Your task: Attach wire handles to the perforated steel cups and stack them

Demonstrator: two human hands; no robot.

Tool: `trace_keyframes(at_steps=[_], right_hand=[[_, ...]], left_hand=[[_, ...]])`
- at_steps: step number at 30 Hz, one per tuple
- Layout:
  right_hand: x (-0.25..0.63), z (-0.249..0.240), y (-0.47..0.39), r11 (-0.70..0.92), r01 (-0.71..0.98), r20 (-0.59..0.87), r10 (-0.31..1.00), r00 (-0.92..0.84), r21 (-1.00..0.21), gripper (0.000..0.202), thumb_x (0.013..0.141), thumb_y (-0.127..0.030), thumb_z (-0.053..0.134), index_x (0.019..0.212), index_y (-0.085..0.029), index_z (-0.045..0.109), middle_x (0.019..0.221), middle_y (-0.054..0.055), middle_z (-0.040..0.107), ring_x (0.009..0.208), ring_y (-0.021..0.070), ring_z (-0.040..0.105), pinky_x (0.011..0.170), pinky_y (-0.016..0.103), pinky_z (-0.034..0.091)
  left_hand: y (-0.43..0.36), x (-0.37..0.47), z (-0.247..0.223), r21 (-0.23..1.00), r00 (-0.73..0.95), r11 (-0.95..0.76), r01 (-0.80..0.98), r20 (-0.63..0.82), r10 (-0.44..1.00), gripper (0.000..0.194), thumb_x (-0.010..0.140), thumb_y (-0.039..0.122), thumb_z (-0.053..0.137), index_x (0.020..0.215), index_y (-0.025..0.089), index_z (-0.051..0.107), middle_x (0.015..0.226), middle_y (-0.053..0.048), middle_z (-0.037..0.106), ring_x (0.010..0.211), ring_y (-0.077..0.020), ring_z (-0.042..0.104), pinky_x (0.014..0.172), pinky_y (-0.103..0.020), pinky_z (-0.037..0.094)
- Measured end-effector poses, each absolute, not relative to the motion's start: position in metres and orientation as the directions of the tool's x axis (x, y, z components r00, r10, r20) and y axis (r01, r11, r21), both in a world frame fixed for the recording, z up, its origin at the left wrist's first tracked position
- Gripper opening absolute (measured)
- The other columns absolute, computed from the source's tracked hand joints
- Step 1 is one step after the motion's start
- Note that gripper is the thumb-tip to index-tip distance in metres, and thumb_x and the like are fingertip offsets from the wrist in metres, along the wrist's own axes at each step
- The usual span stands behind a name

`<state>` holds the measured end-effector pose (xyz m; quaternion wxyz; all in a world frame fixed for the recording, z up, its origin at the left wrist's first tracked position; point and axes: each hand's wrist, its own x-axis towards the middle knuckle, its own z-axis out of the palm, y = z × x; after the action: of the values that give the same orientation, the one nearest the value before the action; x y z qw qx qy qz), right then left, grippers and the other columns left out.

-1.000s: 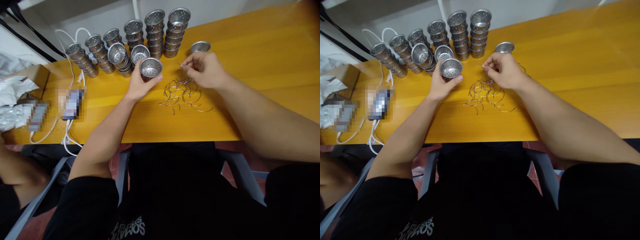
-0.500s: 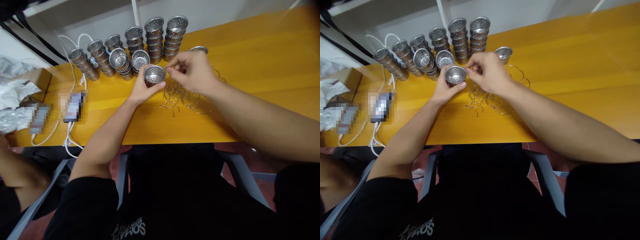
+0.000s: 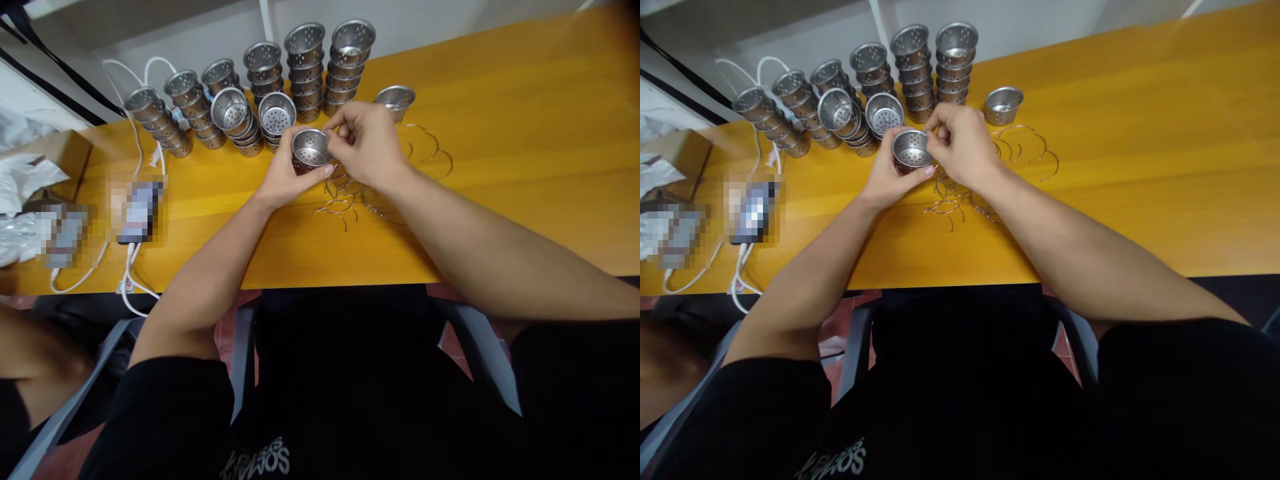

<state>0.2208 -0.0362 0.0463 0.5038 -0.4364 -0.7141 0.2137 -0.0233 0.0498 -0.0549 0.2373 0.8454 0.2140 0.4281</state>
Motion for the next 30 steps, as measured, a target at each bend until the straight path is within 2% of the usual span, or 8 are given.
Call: trace_keyframes(at_steps=[4, 7, 14, 17, 19, 21, 24, 30], right_hand=[[0.220, 0.046, -0.037, 0.521, 0.383, 0.525, 0.845, -0.105, -0.763, 0.042, 0.102, -0.074, 0.103, 0.096, -0.042, 0.077, 0.071, 0.001, 0.066, 0.083, 0.0337, 0.065, 0.079, 0.056, 0.062], [0.217, 0.048, -0.039, 0.512, 0.379, 0.516, 0.851, -0.100, -0.771, 0.038, 0.101, -0.072, 0.102, 0.098, -0.043, 0.078, 0.071, 0.002, 0.063, 0.083, 0.0357, 0.066, 0.076, 0.057, 0.060], [0.212, 0.050, -0.042, 0.502, 0.314, 0.493, 0.863, -0.115, -0.806, 0.028, 0.095, -0.051, 0.105, 0.091, -0.042, 0.079, 0.073, 0.000, 0.067, 0.072, 0.0303, 0.059, 0.071, 0.053, 0.054], [0.214, 0.053, -0.042, 0.488, 0.291, 0.476, 0.872, -0.117, -0.823, 0.030, 0.098, -0.049, 0.107, 0.090, -0.039, 0.080, 0.076, 0.001, 0.071, 0.076, 0.0300, 0.062, 0.071, 0.051, 0.055], [0.220, 0.056, -0.043, 0.488, 0.258, 0.461, 0.873, -0.161, -0.834, 0.034, 0.103, -0.057, 0.108, 0.093, -0.038, 0.082, 0.080, 0.002, 0.075, 0.080, 0.0296, 0.066, 0.073, 0.049, 0.057], [0.228, 0.060, -0.044, 0.487, 0.197, 0.432, 0.862, -0.264, -0.851, 0.045, 0.105, -0.075, 0.108, 0.100, -0.036, 0.085, 0.082, 0.002, 0.077, 0.079, 0.0280, 0.067, 0.072, 0.047, 0.058], [0.238, 0.063, -0.047, 0.456, 0.112, 0.375, 0.829, -0.415, -0.883, 0.073, 0.093, -0.103, 0.107, 0.109, -0.035, 0.085, 0.080, 0.000, 0.075, 0.070, 0.0247, 0.064, 0.067, 0.045, 0.058], [0.239, 0.060, -0.044, 0.405, 0.104, 0.330, 0.846, -0.418, -0.908, 0.092, 0.071, -0.113, 0.114, 0.098, -0.034, 0.074, 0.072, -0.002, 0.070, 0.067, 0.0254, 0.064, 0.065, 0.046, 0.058]], left_hand=[[0.049, -0.022, -0.058, 0.589, 0.536, -0.797, 0.131, 0.635, 0.557, 0.128, 0.099, 0.116, 0.083, 0.185, 0.032, 0.039, 0.168, -0.015, 0.070, 0.157, -0.0376, 0.083, 0.140, -0.058, 0.067], [0.050, -0.022, -0.058, 0.570, 0.538, -0.808, 0.150, 0.638, 0.551, 0.126, 0.098, 0.115, 0.085, 0.182, 0.033, 0.042, 0.167, -0.014, 0.071, 0.157, -0.0380, 0.083, 0.140, -0.058, 0.067], [0.044, -0.023, -0.051, 0.562, 0.552, -0.804, 0.194, 0.615, 0.563, 0.128, 0.093, 0.115, 0.091, 0.181, 0.033, 0.049, 0.166, -0.012, 0.072, 0.156, -0.0382, 0.081, 0.140, -0.054, 0.064], [0.043, -0.025, -0.050, 0.572, 0.557, -0.796, 0.196, 0.603, 0.570, 0.125, 0.095, 0.115, 0.089, 0.181, 0.032, 0.051, 0.164, -0.012, 0.073, 0.157, -0.0383, 0.079, 0.144, -0.055, 0.060], [0.044, -0.027, -0.049, 0.599, 0.552, -0.775, 0.200, 0.585, 0.594, 0.117, 0.099, 0.115, 0.084, 0.177, 0.032, 0.056, 0.159, -0.010, 0.074, 0.154, -0.0377, 0.080, 0.145, -0.058, 0.059], [0.045, -0.029, -0.047, 0.635, 0.538, -0.751, 0.182, 0.574, 0.617, 0.108, 0.104, 0.115, 0.077, 0.171, 0.032, 0.062, 0.151, -0.009, 0.076, 0.149, -0.0368, 0.081, 0.145, -0.062, 0.059], [0.044, -0.032, -0.044, 0.672, 0.537, -0.728, 0.136, 0.567, 0.624, 0.101, 0.109, 0.115, 0.069, 0.164, 0.031, 0.067, 0.144, -0.008, 0.077, 0.143, -0.0354, 0.084, 0.143, -0.066, 0.061], [0.034, -0.028, -0.035, 0.641, 0.554, -0.753, 0.148, 0.577, 0.600, 0.123, 0.091, 0.122, 0.083, 0.170, 0.030, 0.061, 0.153, -0.010, 0.078, 0.142, -0.0353, 0.087, 0.133, -0.058, 0.070]])
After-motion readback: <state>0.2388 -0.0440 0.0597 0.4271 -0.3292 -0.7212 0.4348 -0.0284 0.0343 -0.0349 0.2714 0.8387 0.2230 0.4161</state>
